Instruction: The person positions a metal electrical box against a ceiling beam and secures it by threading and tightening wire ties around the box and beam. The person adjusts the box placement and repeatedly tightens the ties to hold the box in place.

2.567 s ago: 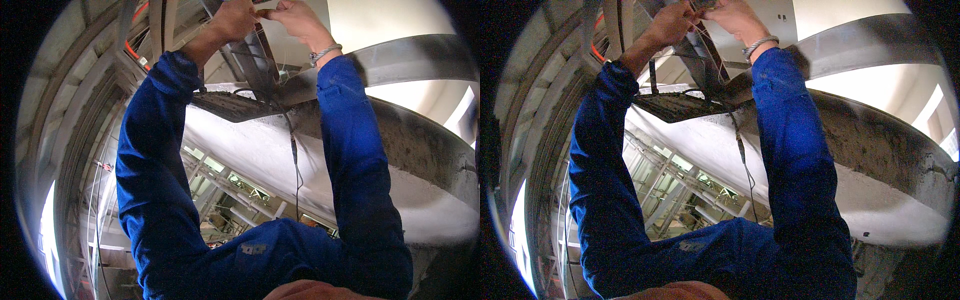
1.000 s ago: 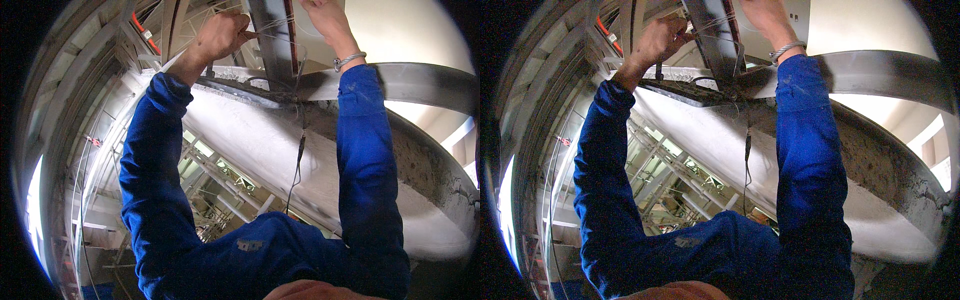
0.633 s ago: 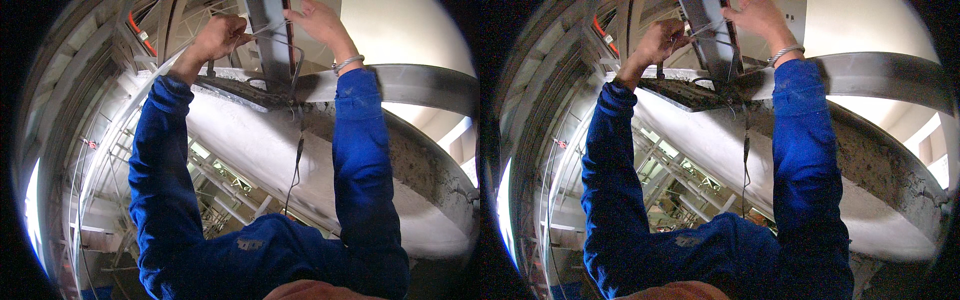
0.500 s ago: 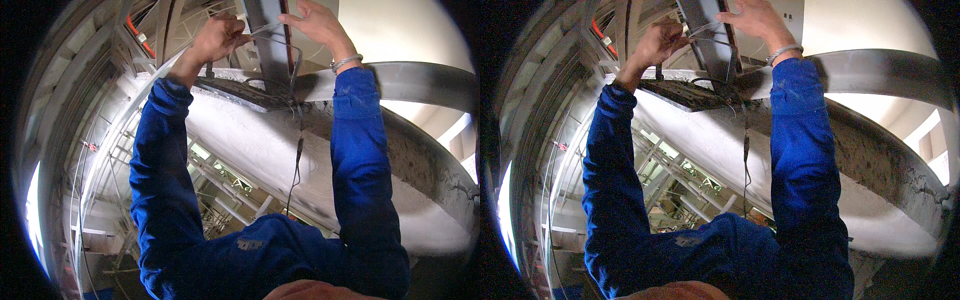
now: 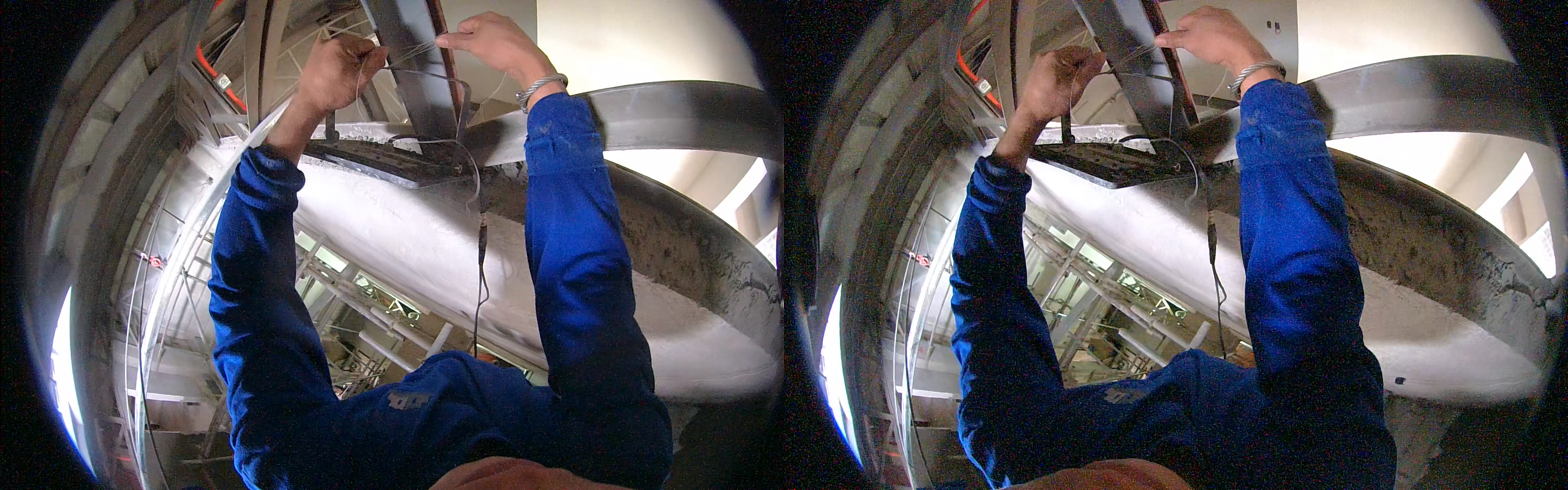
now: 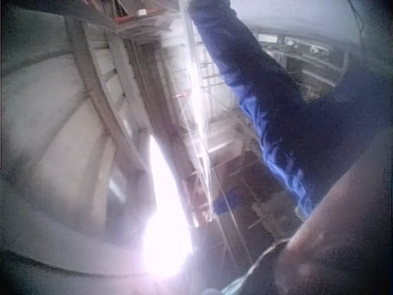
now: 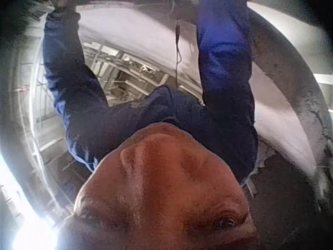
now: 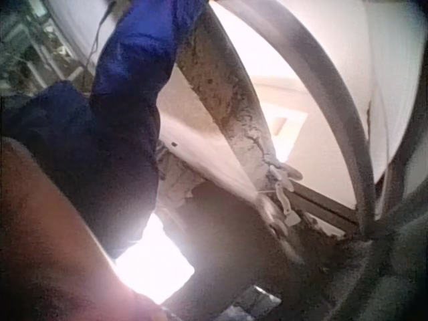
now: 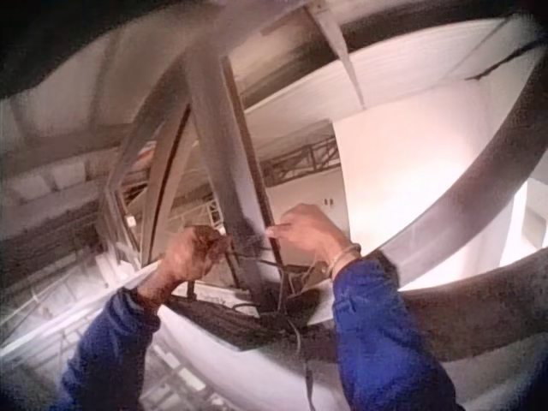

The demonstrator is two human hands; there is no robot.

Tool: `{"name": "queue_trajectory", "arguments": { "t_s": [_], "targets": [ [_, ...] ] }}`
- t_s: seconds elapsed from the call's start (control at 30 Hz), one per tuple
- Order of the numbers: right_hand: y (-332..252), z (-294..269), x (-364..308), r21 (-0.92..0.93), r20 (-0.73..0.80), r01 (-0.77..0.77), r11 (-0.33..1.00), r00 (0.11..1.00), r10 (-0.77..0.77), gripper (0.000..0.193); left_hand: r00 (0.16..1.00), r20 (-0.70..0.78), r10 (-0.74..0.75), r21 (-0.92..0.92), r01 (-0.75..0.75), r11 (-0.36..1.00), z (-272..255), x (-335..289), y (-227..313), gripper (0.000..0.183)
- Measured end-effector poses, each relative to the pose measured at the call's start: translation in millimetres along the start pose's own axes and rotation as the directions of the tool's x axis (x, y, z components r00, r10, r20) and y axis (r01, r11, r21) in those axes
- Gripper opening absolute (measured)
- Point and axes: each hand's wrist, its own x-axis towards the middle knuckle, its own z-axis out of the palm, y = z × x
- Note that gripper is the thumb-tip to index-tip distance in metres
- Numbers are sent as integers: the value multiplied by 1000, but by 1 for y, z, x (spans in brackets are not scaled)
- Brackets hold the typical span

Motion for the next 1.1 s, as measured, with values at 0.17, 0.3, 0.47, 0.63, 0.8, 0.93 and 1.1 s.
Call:
{"name": "queue_trajectory", "arguments": {
  "t_s": [0.17,0.3,0.47,0.63,0.8,0.93,1.1],
  "targets": [
    [-2,-6,1,-41,15,46,998,999,-45,44,995,-89,36,109,-27,994,6,3,9,23],
    [0,-8,4,-100,-74,149,984,985,-156,33,968,-192,160,-208,-199,958,8,13,20,22],
    [6,3,8,44,-149,106,993,984,-98,43,973,173,-150,-609,225,761,2,23,29,20],
    [4,3,7,28,-103,-2,1000,995,5,46,997,53,-63,98,57,994,10,32,41,23],
    [1,2,6,-99,-119,50,994,991,-62,41,999,-37,-22,226,30,974,27,44,50,26],
    [5,7,9,-59,-180,51,997,982,-61,27,981,158,110,492,-175,853,14,51,42,16],
    [0,1,11,17,-258,186,982,950,-176,32,996,82,-24,-1,25,1000,9,43,40,15]
  ]
}}
